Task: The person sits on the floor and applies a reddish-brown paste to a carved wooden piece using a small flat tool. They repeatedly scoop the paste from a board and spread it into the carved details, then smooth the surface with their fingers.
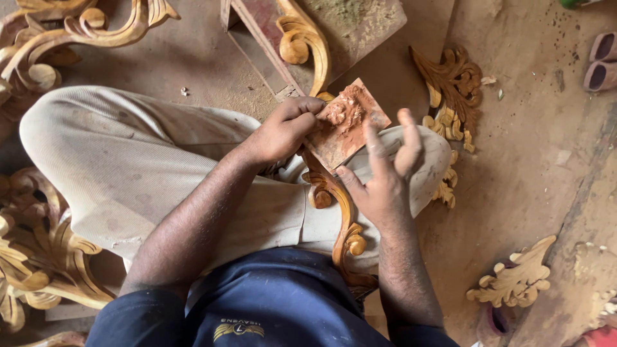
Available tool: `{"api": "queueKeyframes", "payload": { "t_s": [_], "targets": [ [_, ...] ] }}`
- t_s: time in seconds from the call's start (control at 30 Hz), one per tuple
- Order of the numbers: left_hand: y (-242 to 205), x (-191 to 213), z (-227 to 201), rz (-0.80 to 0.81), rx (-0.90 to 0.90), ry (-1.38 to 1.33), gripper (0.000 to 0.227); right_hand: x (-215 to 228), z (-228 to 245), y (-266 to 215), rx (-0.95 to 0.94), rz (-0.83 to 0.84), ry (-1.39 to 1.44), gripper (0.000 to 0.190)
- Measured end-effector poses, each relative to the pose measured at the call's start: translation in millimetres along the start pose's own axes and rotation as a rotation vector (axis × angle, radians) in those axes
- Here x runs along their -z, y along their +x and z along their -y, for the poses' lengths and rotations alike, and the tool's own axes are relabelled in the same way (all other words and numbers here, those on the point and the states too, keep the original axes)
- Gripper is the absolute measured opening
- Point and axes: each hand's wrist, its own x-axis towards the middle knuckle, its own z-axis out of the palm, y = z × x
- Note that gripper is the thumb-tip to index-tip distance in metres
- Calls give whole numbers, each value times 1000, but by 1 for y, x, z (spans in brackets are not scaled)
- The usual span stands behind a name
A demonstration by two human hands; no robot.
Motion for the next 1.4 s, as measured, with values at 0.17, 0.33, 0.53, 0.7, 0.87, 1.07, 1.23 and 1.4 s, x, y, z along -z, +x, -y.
{"api": "queueKeyframes", "payload": {
  "t_s": [0.17,0.33,0.53,0.7,0.87,1.07,1.23,1.4],
  "targets": [
    [-1,-1,4,4,28,-32,24,2,-1,4,24,-57,-97,67],
    [2,-8,6,-78,68,-153,28,-5,-9,-5,66,-173,101,34],
    [6,0,5,-151,1,-212,19,-29,-6,-42,-228,-176,475,16],
    [4,18,-7,-189,80,-149,19,-27,41,-97,-642,186,950,61],
    [3,16,-11,-199,-20,-285,19,-36,61,-102,-742,330,1103,86],
    [-1,23,-14,-214,5,-333,17,-41,79,-77,-751,433,822,97],
    [-3,26,-13,-240,35,-315,19,-43,83,-65,-716,610,455,104],
    [-2,26,-13,-259,-38,-333,17,-53,82,-66,-624,648,351,108]
  ]
}}
